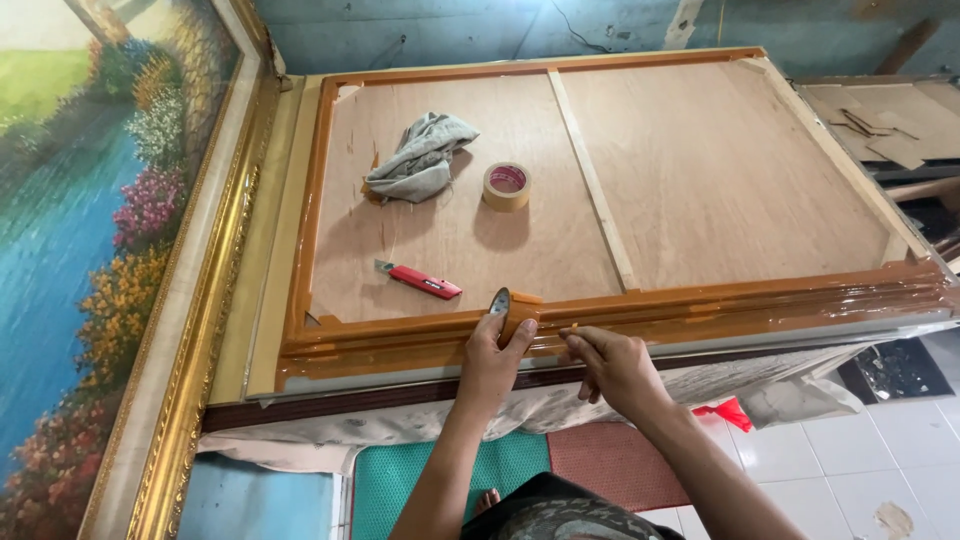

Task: Applying adhesive fringe to the edges of a large picture frame and wiping the surface clean.

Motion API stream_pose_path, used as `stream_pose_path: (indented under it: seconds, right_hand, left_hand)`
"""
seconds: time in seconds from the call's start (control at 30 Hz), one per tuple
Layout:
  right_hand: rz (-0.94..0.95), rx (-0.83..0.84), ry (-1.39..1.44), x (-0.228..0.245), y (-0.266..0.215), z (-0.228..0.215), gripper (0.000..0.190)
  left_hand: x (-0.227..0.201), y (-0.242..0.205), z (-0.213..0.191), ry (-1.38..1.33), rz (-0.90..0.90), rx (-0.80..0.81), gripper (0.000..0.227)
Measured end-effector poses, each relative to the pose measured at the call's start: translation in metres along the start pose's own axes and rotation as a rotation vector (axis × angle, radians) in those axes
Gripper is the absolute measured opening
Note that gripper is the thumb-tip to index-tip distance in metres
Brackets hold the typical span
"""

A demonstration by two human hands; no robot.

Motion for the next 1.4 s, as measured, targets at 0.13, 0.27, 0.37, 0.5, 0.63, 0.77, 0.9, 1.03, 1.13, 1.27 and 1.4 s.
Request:
stream_pose_path:
  seconds: [0.13,0.27,0.37,0.5,0.63,0.77,0.9,1.03,1.13,1.27,1.4]
  right_hand:
    - [0.027,0.006,-0.051,-0.023,0.008,0.007,0.033]
    - [0.057,-0.036,-0.155,-0.023,0.010,0.006,0.041]
    - [0.069,-0.008,-0.111,-0.015,0.010,0.004,0.023]
    - [0.122,0.018,0.292,-0.017,0.008,0.005,0.030]
    - [0.183,0.128,0.445,0.005,-0.006,0.008,0.039]
    - [0.159,0.100,0.365,-0.011,0.002,0.008,0.030]
    - [0.142,0.015,0.353,-0.039,0.017,0.006,0.040]
    - [0.099,0.002,0.417,-0.020,0.010,0.000,0.038]
    - [0.190,0.083,0.567,-0.015,0.004,0.005,0.033]
    - [0.237,0.140,0.796,-0.023,0.011,0.015,0.049]
    - [0.319,0.312,1.084,-0.053,0.030,0.041,0.036]
  left_hand:
    - [0.006,0.003,-0.001,-0.002,0.024,-0.013,0.035]
    - [0.001,-0.002,-0.001,-0.003,0.023,-0.015,0.039]
    - [0.002,-0.001,0.000,0.028,0.039,-0.011,0.038]
    - [0.006,-0.001,0.002,0.023,0.054,0.011,0.040]
    - [-0.001,-0.002,0.002,0.045,0.060,0.015,0.039]
    - [-0.005,-0.003,0.002,0.055,0.044,0.017,0.038]
    - [-0.003,0.001,0.005,0.095,0.043,0.017,0.038]
    - [0.000,0.002,0.010,0.091,0.036,0.036,0.038]
    - [-0.006,-0.003,0.012,0.091,-0.001,0.031,0.037]
    - [-0.009,-0.007,0.012,-0.047,-0.063,-0.033,0.042]
    - [-0.022,-0.013,0.013,-0.248,-0.033,-0.172,0.028]
Point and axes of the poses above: each hand's wrist, its own y-axis towards the middle knuckle, its own z-axis out of the palm, x = y × z, the point moved 7 cm from there along y, towards the middle knuckle, and after that the axes turned 2 degrees about -z, right-handed, at the moved point
